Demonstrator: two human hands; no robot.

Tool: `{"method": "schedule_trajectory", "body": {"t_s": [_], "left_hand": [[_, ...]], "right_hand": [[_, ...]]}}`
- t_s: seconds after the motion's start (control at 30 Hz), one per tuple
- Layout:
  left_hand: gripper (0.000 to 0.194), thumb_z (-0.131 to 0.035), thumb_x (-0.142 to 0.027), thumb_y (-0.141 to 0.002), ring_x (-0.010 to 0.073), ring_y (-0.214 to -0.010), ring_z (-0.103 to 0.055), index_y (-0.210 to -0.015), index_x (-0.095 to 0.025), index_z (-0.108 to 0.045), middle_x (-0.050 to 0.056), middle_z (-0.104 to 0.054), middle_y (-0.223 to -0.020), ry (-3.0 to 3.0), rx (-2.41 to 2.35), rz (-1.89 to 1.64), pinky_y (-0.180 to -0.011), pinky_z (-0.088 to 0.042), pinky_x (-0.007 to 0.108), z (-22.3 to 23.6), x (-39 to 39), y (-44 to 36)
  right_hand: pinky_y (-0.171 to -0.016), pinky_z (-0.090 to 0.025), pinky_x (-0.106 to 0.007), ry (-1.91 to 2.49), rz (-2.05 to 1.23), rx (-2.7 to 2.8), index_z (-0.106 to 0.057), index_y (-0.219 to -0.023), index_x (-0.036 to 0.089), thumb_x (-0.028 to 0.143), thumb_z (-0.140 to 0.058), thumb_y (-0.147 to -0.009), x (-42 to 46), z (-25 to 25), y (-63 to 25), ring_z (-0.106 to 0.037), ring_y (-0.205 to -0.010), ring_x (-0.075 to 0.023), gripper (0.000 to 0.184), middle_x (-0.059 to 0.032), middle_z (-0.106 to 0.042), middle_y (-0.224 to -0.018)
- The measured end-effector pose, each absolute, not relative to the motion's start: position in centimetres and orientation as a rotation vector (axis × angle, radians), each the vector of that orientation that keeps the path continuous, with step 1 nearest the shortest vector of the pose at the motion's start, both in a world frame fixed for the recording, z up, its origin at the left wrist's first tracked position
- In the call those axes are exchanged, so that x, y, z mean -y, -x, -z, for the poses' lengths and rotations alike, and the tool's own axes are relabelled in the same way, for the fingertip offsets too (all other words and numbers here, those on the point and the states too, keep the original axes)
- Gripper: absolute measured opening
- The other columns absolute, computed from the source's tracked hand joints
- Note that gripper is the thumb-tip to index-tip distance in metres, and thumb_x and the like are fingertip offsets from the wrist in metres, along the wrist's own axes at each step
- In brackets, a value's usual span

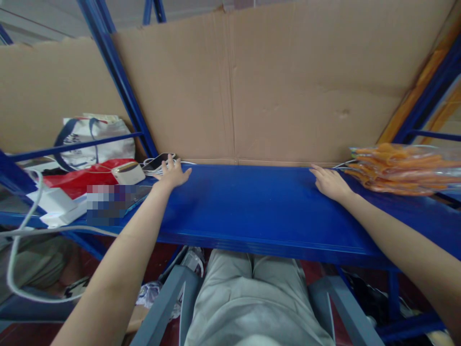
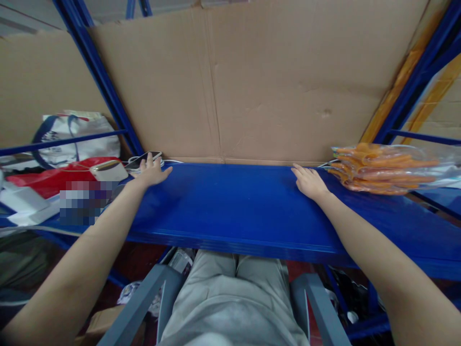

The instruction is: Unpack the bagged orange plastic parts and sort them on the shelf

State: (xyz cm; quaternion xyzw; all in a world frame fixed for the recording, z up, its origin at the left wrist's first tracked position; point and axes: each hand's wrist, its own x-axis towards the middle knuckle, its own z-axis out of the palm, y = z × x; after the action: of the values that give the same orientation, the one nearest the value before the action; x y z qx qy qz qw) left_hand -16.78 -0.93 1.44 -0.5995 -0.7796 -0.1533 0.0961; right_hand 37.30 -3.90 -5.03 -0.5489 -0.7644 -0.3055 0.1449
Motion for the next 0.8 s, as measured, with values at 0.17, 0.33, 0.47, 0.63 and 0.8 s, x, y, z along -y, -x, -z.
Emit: {"method": "schedule_trajectory", "body": {"t_s": [0.17, 0.33, 0.47, 0.63, 0.8], "left_hand": [[0.072, -0.041, -0.049, -0.097, 0.0253, -0.148, -0.038, -0.159, -0.014, -0.029, 0.014, -0.037, -0.162, 2.279, 2.111, 0.455, -0.119, -0.034, 0.034, -4.4, 0.1, 9.8], [0.058, -0.041, -0.043, -0.098, 0.0200, -0.139, -0.050, -0.149, -0.016, -0.047, 0.009, -0.050, -0.154, 2.745, 1.791, 0.120, -0.114, -0.038, 0.026, -4.6, -1.0, 3.9], [0.057, -0.041, -0.038, -0.100, 0.0220, -0.145, -0.043, -0.149, -0.010, -0.045, 0.013, -0.045, -0.157, 2.685, 1.728, 0.240, -0.118, -0.033, 0.028, -1.8, -1.3, 2.1], [0.052, -0.048, -0.031, -0.098, 0.0228, -0.139, -0.051, -0.145, -0.010, -0.050, 0.013, -0.052, -0.151, 2.680, 1.737, 0.319, -0.116, -0.038, 0.029, 0.8, -1.5, 2.9], [0.044, -0.047, -0.028, -0.098, 0.0214, -0.132, -0.058, -0.138, -0.011, -0.059, 0.011, -0.060, -0.144, 2.708, 1.723, 0.419, -0.113, -0.042, 0.027, 1.0, -1.7, 2.8]], "right_hand": [[-0.097, -0.053, -0.047, 1.764, 0.698, 2.182, -0.065, -0.128, 0.009, 0.016, -0.039, -0.090, 3.3, 5.3, -37.7, -0.065, -0.118, -0.0311, 0.046, -0.0202, -0.065, -0.134], [-0.099, -0.054, -0.043, 1.822, 0.424, 2.159, -0.074, -0.112, 0.016, 0.017, -0.043, -0.089, 2.2, 5.8, -39.0, -0.069, -0.112, -0.0275, 0.039, -0.0140, -0.074, -0.118], [-0.102, -0.053, -0.044, 1.756, 0.302, 2.125, -0.075, -0.107, 0.018, 0.016, -0.048, -0.086, 1.6, 6.0, -39.7, -0.070, -0.111, -0.0274, 0.035, -0.0123, -0.075, -0.115], [-0.105, -0.051, -0.044, 1.747, 0.174, 2.064, -0.077, -0.098, 0.019, 0.016, -0.050, -0.084, 2.2, 5.5, -39.3, -0.069, -0.113, -0.0284, 0.031, -0.0117, -0.076, -0.114], [-0.104, -0.051, -0.044, 1.811, 0.020, 1.728, -0.073, -0.081, 0.022, 0.015, -0.057, -0.080, 3.1, 4.3, -38.5, -0.071, -0.106, -0.0291, 0.017, -0.0078, -0.078, -0.098]]}}
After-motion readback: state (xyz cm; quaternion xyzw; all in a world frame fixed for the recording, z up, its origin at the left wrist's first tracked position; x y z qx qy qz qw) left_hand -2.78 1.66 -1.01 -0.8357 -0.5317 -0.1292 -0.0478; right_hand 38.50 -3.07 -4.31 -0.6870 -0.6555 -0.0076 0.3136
